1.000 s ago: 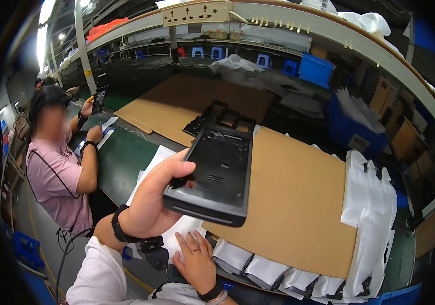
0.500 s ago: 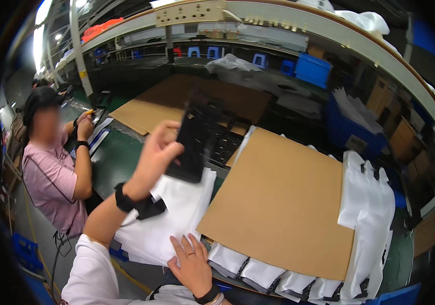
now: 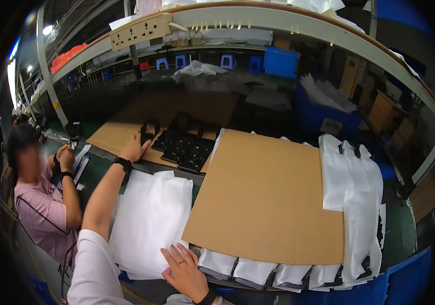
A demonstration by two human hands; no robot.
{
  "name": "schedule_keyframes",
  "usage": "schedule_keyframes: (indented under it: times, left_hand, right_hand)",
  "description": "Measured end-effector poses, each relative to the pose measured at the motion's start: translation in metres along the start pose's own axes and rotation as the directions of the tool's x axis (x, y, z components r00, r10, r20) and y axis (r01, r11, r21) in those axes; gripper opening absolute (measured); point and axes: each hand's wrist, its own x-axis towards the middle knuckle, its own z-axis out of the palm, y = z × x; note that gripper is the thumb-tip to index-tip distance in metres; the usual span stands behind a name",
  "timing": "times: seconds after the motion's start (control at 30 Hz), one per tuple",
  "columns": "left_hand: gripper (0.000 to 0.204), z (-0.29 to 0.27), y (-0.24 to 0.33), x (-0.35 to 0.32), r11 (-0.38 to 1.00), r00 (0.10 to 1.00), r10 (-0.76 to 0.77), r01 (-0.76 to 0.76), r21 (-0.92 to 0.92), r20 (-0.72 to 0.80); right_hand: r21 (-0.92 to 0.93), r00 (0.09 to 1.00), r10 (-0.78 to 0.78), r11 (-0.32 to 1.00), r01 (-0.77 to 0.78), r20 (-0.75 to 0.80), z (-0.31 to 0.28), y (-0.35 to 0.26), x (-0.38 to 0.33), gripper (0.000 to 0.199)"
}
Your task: Inspecting and inserting black electronic device housings into protective white foam sleeves on a factory assembly line.
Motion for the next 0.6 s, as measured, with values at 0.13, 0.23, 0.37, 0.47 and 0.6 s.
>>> schedule_keyframes:
  times: [0.13, 0.23, 0.37, 0.47, 0.6]
  left_hand:
    - [0.028, -0.111, 0.081, -0.06, 0.868, 0.951, 0.31, -0.282, -0.409, 0.004]
    - [0.023, -0.155, 0.099, -0.138, 0.752, 0.763, 0.631, -0.56, -0.348, 0.138]
    - [0.067, -0.194, 0.096, -0.238, 0.677, 0.624, 0.727, -0.72, -0.15, 0.288]
    - [0.082, -0.179, 0.083, -0.27, 0.765, 0.66, 0.628, -0.622, -0.17, 0.412]
    - [0.088, -0.136, 0.046, -0.289, 0.871, 0.756, 0.474, -0.331, -0.362, 0.451]
  right_hand:
    - [-0.062, 1.0, 0.022, 0.998, -0.021, 0.019, -0.003, 0.001, 0.002, 0.049]
    - [-0.075, 0.999, 0.039, 0.996, -0.038, 0.006, -0.003, 0.005, 0.0, 0.05]
    - [-0.024, 0.999, 0.033, 0.999, -0.032, 0.022, 0.001, 0.003, 0.001, 0.051]
    - [-0.034, 1.0, 0.0, 0.999, 0.001, 0.009, -0.002, 0.003, 0.001, 0.051]
    - [-0.034, 1.0, -0.019, 0.999, 0.02, 0.017, -0.004, 0.003, 0.002, 0.05]
